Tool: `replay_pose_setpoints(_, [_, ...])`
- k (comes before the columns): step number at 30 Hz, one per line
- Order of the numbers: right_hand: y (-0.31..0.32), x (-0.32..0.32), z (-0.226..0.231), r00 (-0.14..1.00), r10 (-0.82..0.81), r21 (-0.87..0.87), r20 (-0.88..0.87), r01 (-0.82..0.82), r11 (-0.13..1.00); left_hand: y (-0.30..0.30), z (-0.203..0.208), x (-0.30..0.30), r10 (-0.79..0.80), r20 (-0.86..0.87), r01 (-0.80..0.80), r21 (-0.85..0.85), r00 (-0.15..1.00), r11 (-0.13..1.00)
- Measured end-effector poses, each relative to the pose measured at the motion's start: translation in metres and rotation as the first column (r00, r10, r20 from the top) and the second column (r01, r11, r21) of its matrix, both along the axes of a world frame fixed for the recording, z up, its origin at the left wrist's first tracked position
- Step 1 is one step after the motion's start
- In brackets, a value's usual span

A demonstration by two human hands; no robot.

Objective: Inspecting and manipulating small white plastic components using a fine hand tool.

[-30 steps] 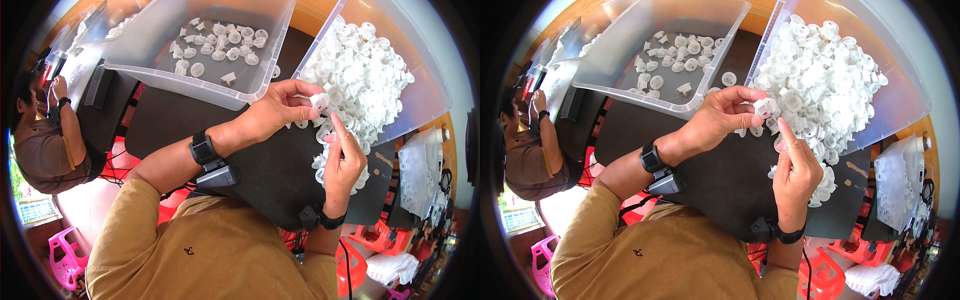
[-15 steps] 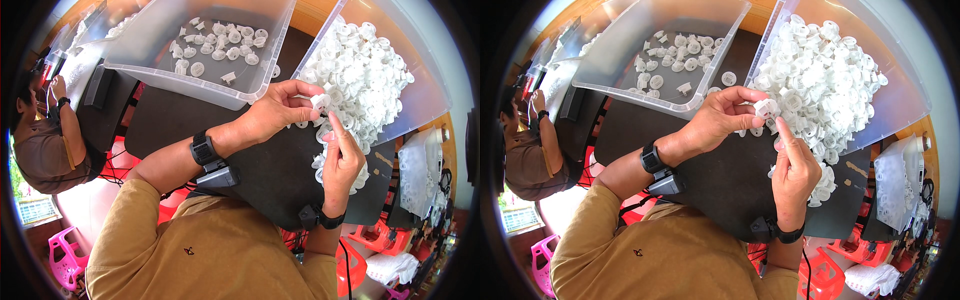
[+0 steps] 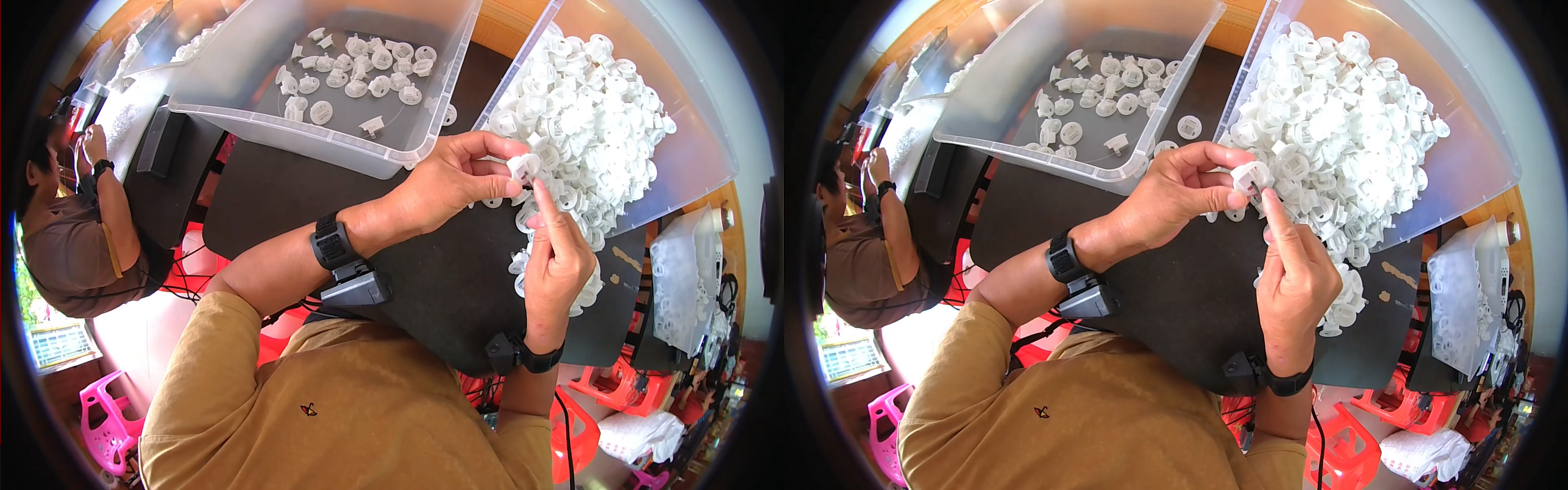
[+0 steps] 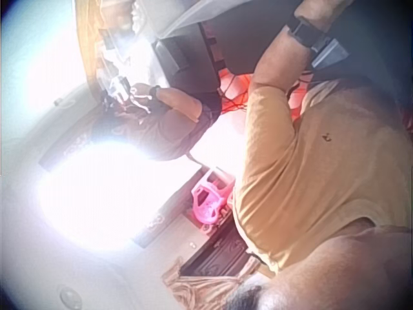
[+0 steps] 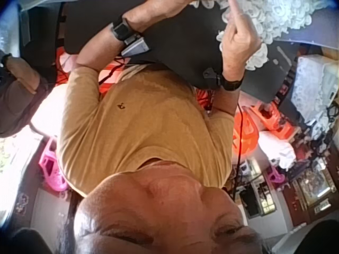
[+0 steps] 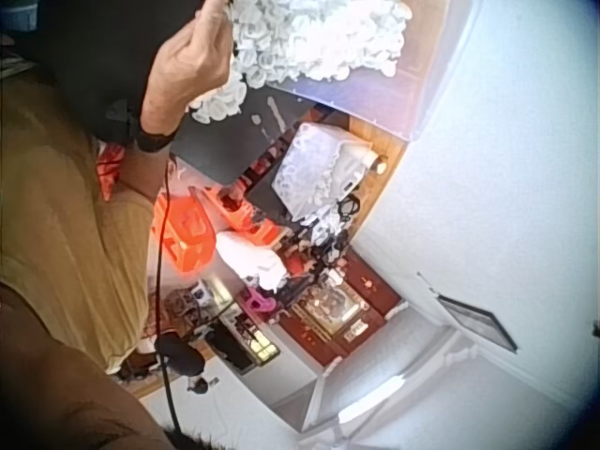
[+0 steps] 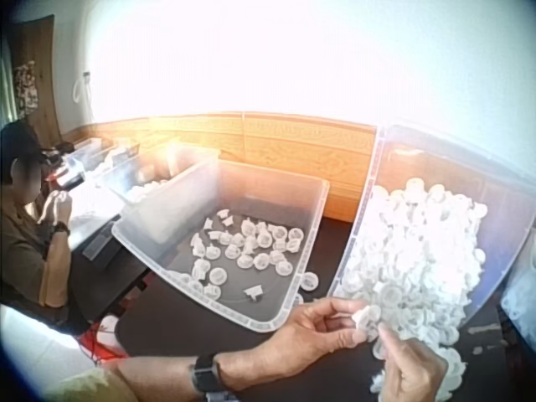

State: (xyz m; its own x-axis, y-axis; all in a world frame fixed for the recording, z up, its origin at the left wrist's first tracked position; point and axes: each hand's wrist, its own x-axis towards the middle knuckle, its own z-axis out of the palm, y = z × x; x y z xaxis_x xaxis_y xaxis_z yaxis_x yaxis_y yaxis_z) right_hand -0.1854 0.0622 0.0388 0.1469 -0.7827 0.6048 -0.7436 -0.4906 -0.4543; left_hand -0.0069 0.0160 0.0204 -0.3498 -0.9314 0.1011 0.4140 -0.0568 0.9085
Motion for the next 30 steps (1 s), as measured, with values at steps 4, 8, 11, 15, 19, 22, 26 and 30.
replay_pose_setpoints(4, [0.002,0.003,0.002,0.998,0.021,-0.025,-0.059,-0.022,0.999,0.000,-0.005,-0.003,-0.014,-0.008,0.014,-0.006,1.000,1.000])
replay_pose_setpoints(8, [0.003,0.000,0.000,0.997,0.061,0.007,0.044,-0.061,0.998,0.003,-0.004,-0.003,-0.016,-0.034,0.016,0.012,0.999,1.000])
replay_pose_setpoints(11, [-0.002,-0.005,-0.002,0.997,0.041,-0.005,0.071,-0.041,0.999,-0.001,-0.003,-0.001,-0.005,-0.028,0.005,0.028,1.000,1.000])
replay_pose_setpoints(15, [-0.001,-0.003,0.000,0.998,0.038,-0.015,0.042,-0.037,0.999,0.000,-0.002,-0.002,-0.005,-0.076,0.007,0.031,0.997,0.999])
replay_pose_setpoints(19, [-0.001,-0.002,0.000,1.000,0.016,0.011,0.007,-0.016,1.000,-0.001,-0.004,-0.002,0.004,-0.055,-0.002,0.031,0.999,1.000])
replay_pose_setpoints(22, [0.000,-0.001,0.000,0.999,0.019,-0.011,-0.043,-0.019,1.000,0.001,0.001,0.000,-0.033,0.011,0.032,0.071,0.999,0.997])
replay_pose_setpoints(26, [0.000,-0.004,0.002,0.998,0.044,-0.011,0.055,-0.043,0.999,-0.004,-0.008,-0.001,0.005,-0.085,-0.004,0.013,0.996,1.000])
replay_pose_setpoints(30, [-0.004,-0.010,0.001,0.997,0.024,-0.008,0.074,-0.023,1.000,-0.004,-0.006,-0.001,-0.047,-0.119,0.046,-0.011,0.992,0.999])
